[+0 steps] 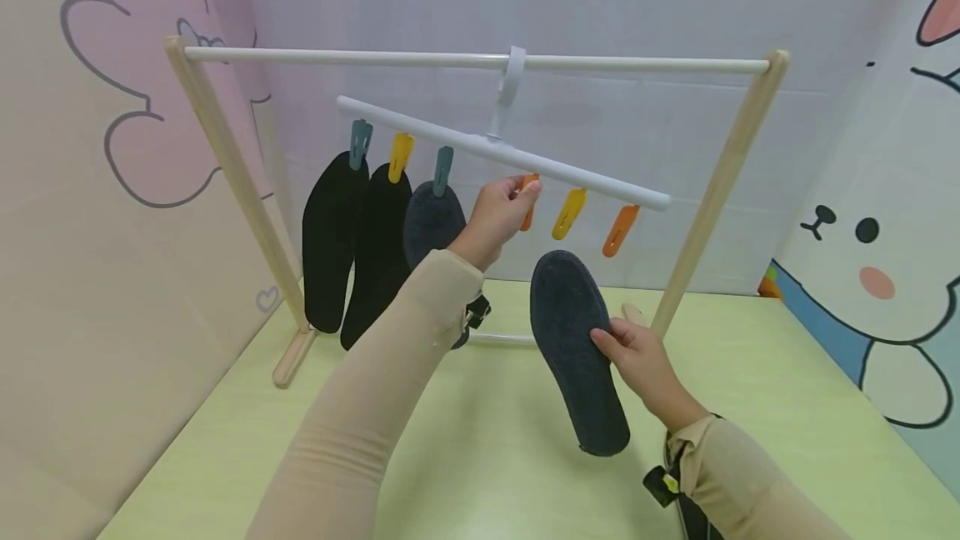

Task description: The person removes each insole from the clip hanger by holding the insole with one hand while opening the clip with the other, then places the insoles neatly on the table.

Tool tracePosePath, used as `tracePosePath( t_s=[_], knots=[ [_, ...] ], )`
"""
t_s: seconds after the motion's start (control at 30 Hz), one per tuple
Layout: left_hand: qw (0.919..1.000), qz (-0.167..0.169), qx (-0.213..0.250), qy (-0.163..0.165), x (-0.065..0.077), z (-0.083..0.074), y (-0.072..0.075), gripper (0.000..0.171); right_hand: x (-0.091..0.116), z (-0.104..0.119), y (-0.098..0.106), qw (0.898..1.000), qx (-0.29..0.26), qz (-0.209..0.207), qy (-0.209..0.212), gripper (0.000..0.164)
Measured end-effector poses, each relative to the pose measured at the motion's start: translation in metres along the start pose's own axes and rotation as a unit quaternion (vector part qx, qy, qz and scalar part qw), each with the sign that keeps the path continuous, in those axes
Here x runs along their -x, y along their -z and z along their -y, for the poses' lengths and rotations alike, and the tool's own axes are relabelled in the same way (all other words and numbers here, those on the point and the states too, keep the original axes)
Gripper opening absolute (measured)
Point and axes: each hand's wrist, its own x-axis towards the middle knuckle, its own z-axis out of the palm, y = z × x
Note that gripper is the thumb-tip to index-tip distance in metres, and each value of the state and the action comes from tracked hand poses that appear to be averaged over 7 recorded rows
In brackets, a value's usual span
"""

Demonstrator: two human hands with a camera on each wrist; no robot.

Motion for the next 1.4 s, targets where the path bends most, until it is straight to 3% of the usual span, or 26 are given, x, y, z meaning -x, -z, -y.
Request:
tracePosePath(
  t_s=[0.3,0.57,1.07,1.4],
  knots=[
    [0.9999,-0.006,-0.009,0.002,0.001,0.0,0.0,0.042,0.005,-0.009,0.006,1.0,0.02,0.001,0.0,0.029],
    [0.9998,-0.013,-0.017,0.003,0.002,0.0,-0.001,0.041,0.011,-0.016,0.015,0.999,0.028,-0.009,-0.014,0.017],
    [0.9996,-0.01,-0.021,0.016,0.003,0.002,0.0,0.041,0.024,-0.029,0.029,0.997,0.054,-0.021,-0.051,0.027],
    [0.9997,-0.003,-0.022,0.007,0.001,0.001,0.0,0.041,0.029,-0.034,0.042,0.996,0.055,-0.023,-0.069,0.03]
  ],
)
